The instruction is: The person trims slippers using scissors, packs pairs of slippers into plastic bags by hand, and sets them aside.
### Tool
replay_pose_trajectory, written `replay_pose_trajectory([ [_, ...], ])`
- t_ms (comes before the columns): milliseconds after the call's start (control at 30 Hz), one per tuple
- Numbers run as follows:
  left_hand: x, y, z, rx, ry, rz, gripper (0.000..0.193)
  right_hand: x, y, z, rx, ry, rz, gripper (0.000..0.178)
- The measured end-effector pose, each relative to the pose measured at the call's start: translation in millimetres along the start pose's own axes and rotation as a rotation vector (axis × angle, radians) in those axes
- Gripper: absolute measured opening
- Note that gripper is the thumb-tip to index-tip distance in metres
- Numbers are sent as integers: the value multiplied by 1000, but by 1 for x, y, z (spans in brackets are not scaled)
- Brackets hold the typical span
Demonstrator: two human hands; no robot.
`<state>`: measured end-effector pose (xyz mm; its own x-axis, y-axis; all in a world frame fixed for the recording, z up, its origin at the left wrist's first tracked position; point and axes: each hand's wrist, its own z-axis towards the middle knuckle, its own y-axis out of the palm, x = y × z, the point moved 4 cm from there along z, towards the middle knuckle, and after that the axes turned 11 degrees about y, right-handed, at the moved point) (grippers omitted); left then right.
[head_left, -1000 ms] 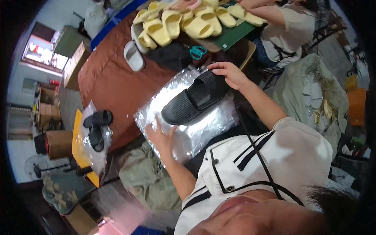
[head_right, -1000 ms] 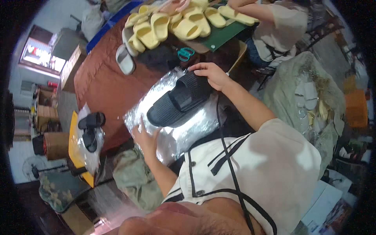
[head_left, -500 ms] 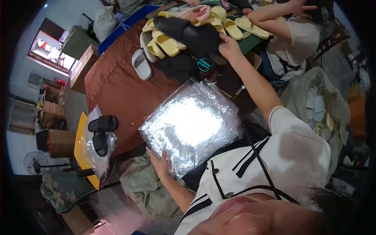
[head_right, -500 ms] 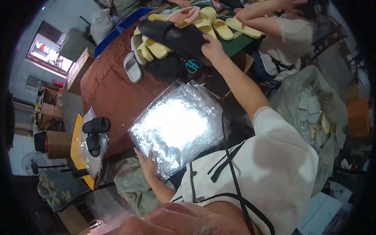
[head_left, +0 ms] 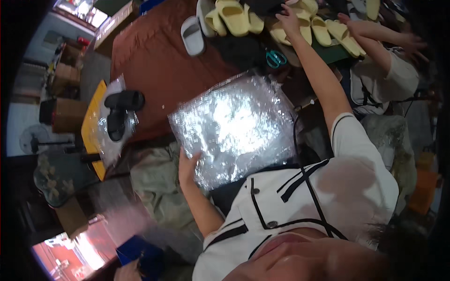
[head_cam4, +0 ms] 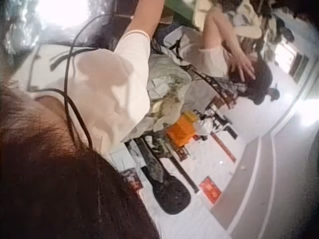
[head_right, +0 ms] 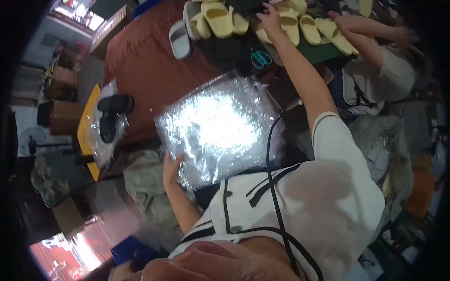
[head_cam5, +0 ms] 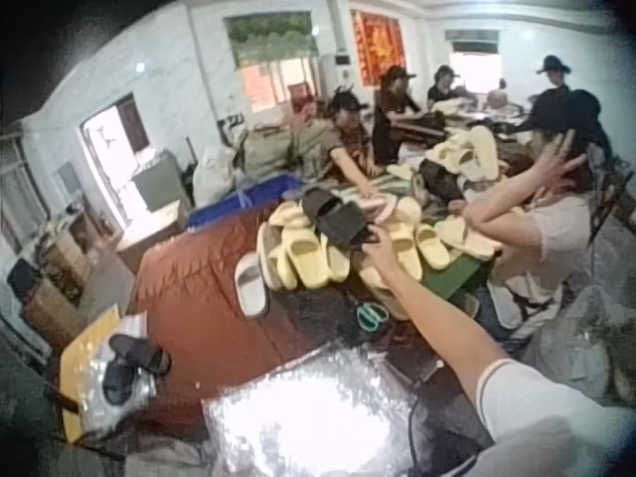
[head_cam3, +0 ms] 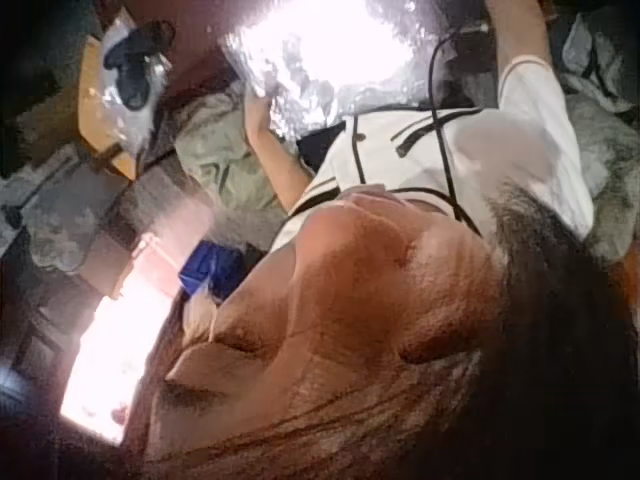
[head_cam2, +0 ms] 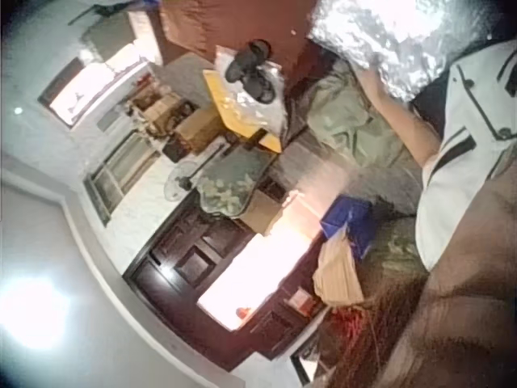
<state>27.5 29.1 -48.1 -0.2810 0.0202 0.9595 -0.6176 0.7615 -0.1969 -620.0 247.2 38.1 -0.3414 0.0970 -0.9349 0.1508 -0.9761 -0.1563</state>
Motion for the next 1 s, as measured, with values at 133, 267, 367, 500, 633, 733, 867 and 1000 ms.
replay_pose_trajectory([
  [133,13,-9,-9,86,-130,-15,67,-25,23,-147,-328,106,5,71],
  [267,15,-9,-3,82,-86,-100,64,-26,5,-265,-679,378,-400,96],
  [367,31,4,1,42,-106,-225,64,-1,-18,-295,-702,448,-390,101],
  [500,24,-7,0,69,-168,-154,56,5,-26,-324,-734,908,42,110],
  [633,5,-11,10,-31,-200,-21,39,20,-25,-341,-653,1127,136,104],
  [733,33,-2,5,-110,-207,101,40,7,-23,-345,-659,1173,305,99],
  [867,53,18,-1,-129,-120,-17,52,21,-38,-340,-518,1122,372,93],
  [1000,45,17,-9,-118,-40,-379,57,11,-29,-334,-655,1072,538,79],
])
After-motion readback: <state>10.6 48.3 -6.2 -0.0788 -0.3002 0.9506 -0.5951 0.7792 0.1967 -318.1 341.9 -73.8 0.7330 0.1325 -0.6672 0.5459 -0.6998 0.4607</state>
